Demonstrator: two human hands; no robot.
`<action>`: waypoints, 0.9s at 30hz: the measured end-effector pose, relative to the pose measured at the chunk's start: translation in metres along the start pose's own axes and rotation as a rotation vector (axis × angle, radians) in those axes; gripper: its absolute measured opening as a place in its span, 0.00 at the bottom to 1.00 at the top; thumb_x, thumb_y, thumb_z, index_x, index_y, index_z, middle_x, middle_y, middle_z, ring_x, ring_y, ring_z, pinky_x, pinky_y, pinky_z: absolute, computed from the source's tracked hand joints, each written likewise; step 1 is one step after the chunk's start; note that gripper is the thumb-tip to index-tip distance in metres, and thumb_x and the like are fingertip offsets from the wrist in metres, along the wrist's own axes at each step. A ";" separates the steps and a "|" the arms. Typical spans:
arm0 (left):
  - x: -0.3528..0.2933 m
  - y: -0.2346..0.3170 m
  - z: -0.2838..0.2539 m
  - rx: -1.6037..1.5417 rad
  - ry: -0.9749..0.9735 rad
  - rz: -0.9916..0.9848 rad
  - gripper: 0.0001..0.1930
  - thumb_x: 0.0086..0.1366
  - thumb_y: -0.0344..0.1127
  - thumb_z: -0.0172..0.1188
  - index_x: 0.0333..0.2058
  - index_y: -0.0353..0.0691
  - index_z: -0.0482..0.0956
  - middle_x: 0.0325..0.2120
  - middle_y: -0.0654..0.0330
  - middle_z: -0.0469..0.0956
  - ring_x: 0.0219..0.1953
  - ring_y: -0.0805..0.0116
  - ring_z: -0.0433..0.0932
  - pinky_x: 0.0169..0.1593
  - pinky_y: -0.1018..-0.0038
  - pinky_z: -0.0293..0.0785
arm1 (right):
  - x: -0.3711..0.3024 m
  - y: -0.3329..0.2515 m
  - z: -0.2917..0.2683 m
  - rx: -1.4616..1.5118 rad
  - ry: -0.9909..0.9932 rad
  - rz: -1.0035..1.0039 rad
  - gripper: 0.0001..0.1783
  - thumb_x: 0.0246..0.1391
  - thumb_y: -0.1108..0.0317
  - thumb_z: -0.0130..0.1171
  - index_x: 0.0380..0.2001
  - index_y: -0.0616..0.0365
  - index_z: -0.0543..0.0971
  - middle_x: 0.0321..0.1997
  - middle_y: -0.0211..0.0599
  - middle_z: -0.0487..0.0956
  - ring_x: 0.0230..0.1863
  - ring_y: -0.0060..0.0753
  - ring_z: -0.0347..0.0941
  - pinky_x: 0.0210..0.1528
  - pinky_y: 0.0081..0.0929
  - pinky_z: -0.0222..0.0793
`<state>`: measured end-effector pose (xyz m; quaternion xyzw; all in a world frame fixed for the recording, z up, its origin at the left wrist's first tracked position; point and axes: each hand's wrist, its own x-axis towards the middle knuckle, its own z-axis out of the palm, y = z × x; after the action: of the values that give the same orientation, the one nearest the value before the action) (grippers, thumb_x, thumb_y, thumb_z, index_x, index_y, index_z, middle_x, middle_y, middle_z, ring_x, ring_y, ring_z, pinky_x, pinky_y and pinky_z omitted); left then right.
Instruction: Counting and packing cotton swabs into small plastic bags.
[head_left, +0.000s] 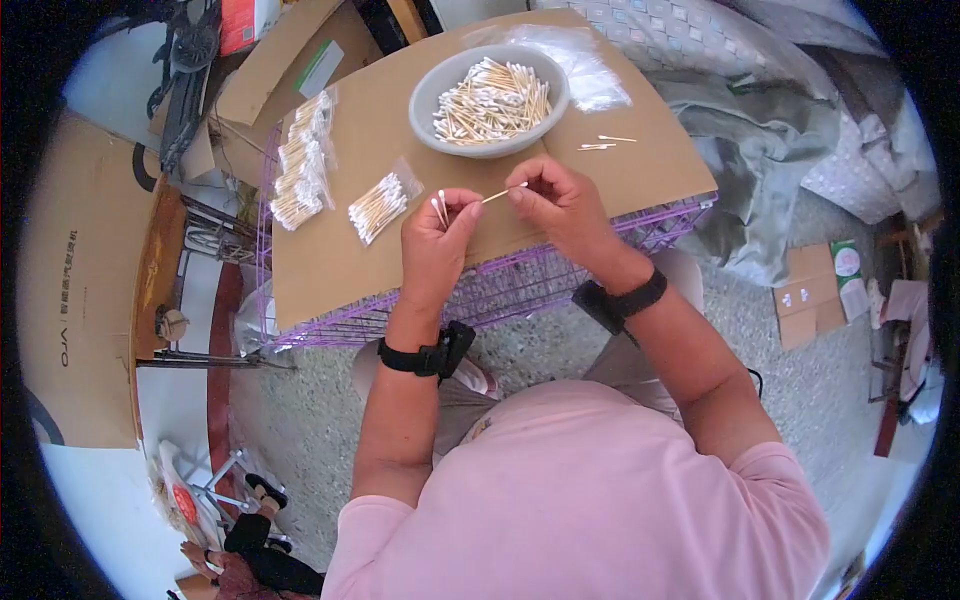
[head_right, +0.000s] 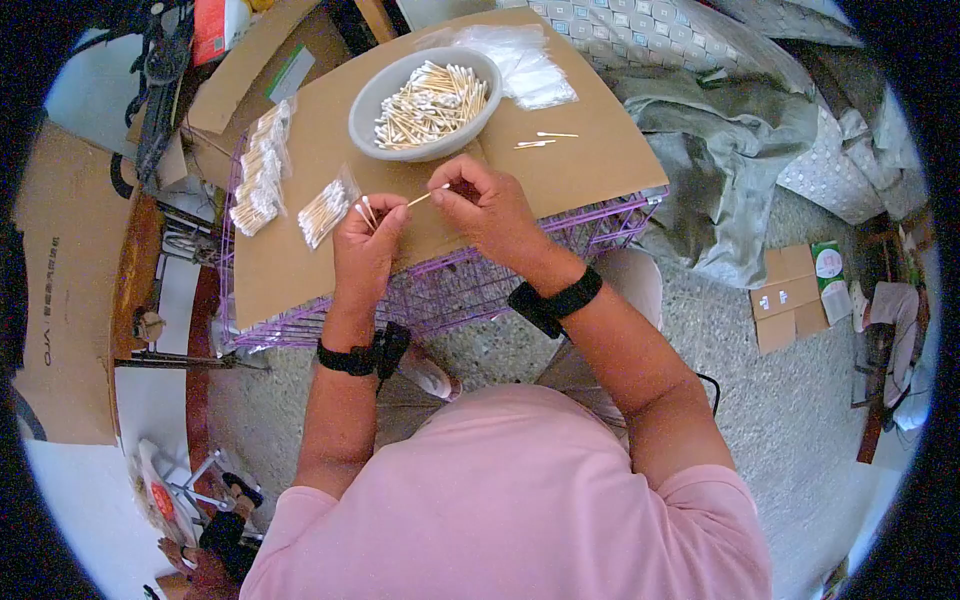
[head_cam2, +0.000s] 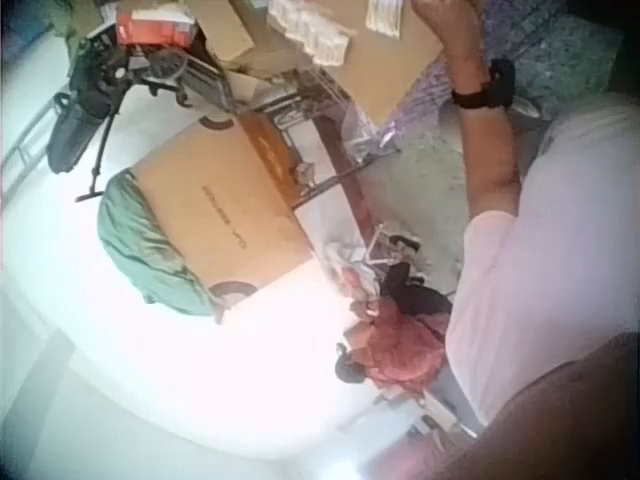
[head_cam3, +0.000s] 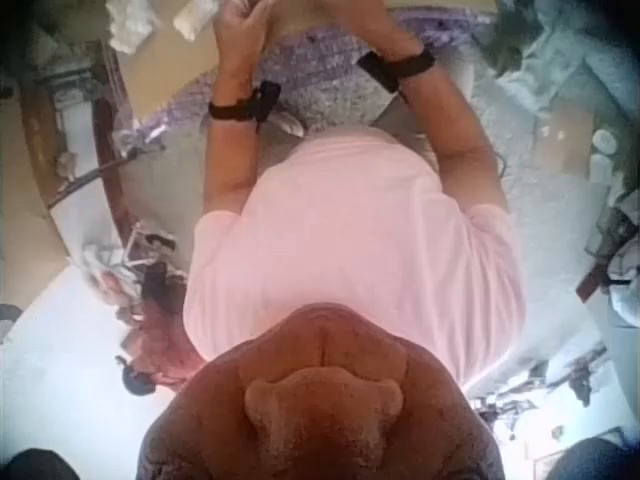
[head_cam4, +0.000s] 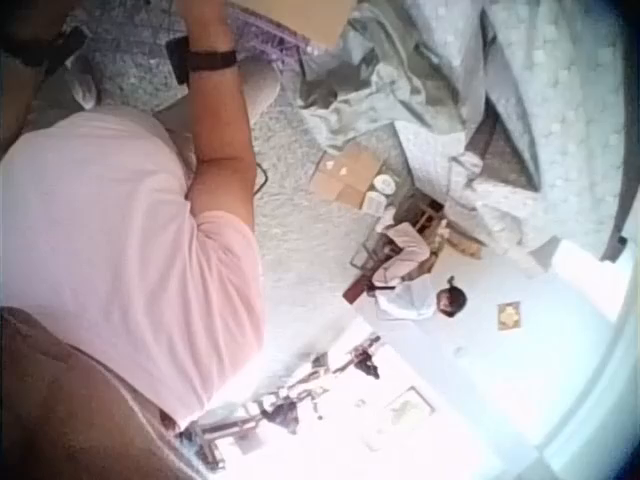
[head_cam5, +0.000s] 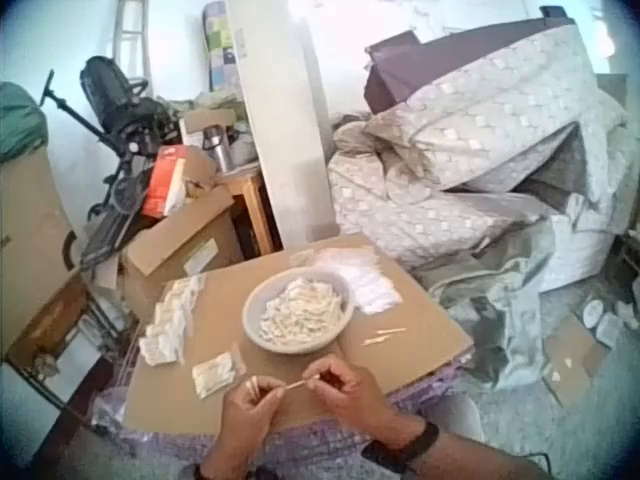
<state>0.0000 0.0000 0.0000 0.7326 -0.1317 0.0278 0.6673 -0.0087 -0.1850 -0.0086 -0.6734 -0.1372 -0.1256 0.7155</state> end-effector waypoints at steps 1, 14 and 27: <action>-0.001 0.003 0.002 -0.022 0.005 -0.023 0.06 0.64 0.32 0.60 0.37 0.37 0.77 0.25 0.69 0.76 0.21 0.85 0.66 0.23 0.87 0.60 | 0.000 -0.001 -0.002 -0.031 -0.011 0.013 0.05 0.55 0.71 0.59 0.35 0.58 0.77 0.26 0.23 0.73 0.25 0.12 0.64 0.27 0.15 0.61; 0.000 0.004 0.006 0.151 -0.087 0.009 0.03 0.61 0.29 0.63 0.32 0.37 0.81 0.22 0.73 0.73 0.23 0.86 0.65 0.27 0.86 0.63 | 0.001 -0.004 0.000 -0.001 -0.061 -0.010 0.07 0.55 0.71 0.61 0.37 0.59 0.77 0.31 0.22 0.76 0.30 0.11 0.68 0.32 0.14 0.66; 0.001 0.010 -0.002 -0.157 -0.097 -0.069 0.03 0.61 0.27 0.62 0.35 0.39 0.78 0.26 0.74 0.74 0.28 0.87 0.68 0.29 0.86 0.64 | 0.001 -0.018 0.009 -0.176 -0.168 0.028 0.09 0.53 0.70 0.62 0.37 0.60 0.77 0.30 0.29 0.77 0.29 0.17 0.71 0.31 0.19 0.69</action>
<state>-0.0013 0.0015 0.0100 0.6827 -0.1402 -0.0412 0.7159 -0.0148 -0.1772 0.0090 -0.7437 -0.1755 -0.0701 0.6412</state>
